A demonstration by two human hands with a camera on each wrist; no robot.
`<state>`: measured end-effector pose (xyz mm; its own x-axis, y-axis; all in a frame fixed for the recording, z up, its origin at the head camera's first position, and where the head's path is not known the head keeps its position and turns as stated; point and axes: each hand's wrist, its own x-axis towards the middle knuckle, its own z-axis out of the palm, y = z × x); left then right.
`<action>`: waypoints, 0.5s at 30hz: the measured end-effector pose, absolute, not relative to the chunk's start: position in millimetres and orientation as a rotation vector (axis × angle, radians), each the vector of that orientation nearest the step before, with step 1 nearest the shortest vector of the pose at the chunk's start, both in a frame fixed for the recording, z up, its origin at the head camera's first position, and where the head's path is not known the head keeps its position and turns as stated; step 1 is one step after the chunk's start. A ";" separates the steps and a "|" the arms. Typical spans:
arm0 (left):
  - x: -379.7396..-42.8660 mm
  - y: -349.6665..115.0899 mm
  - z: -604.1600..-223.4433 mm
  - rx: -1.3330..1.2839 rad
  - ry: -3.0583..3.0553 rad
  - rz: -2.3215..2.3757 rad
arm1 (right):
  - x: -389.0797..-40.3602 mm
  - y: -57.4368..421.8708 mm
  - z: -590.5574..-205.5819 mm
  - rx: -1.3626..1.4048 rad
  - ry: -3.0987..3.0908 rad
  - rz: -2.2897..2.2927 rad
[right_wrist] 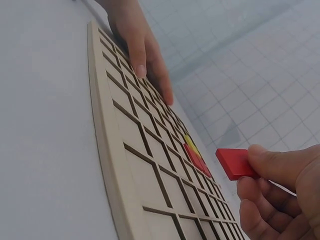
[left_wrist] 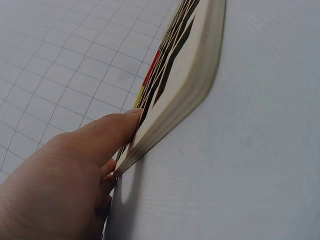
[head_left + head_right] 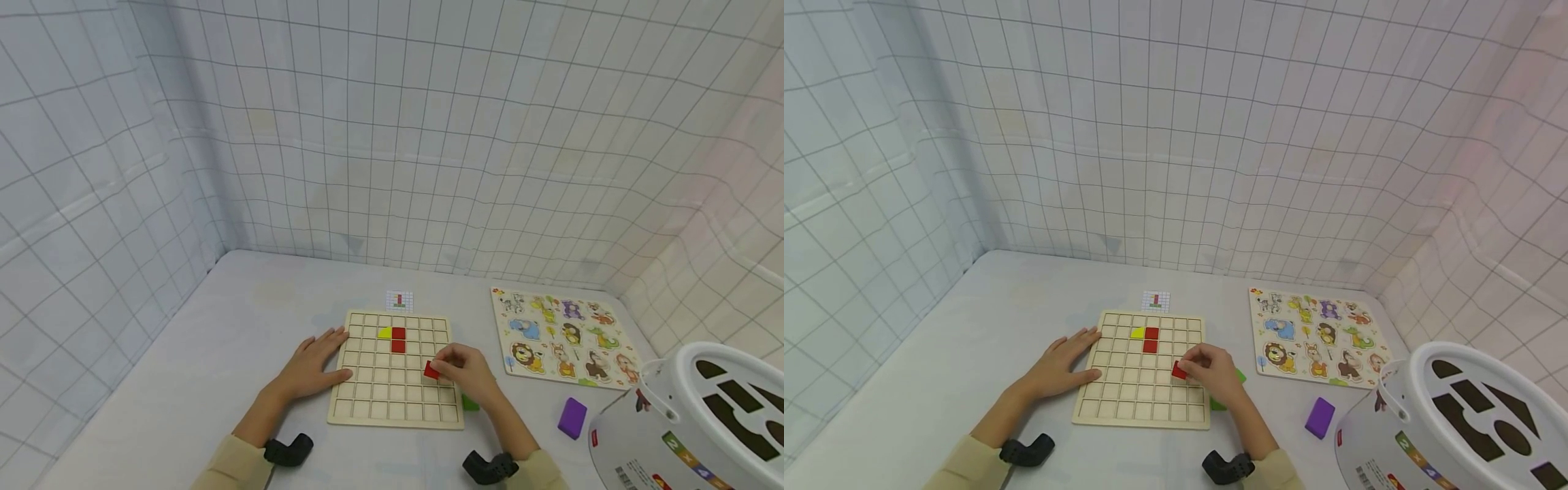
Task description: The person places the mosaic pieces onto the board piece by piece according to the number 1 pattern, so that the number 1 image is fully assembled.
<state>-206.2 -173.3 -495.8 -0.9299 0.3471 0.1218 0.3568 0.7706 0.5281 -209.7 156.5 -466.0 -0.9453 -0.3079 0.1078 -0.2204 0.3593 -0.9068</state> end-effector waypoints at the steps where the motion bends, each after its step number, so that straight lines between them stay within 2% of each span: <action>1: -206.3 -173.1 -495.5 -0.585 -2.939 -0.884 | -210.8 154.9 -465.9 -0.494 2.515 -1.664; 15: -206.3 -171.5 -494.7 -0.581 -2.944 -0.886 | -222.6 130.2 -463.0 -0.564 2.479 -1.651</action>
<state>-206.3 -171.5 -494.7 -0.9309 0.3460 0.1167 0.3530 0.7706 0.5306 -222.6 130.2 -463.0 -0.9249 -0.3632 0.1123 -0.2436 0.3393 -0.9086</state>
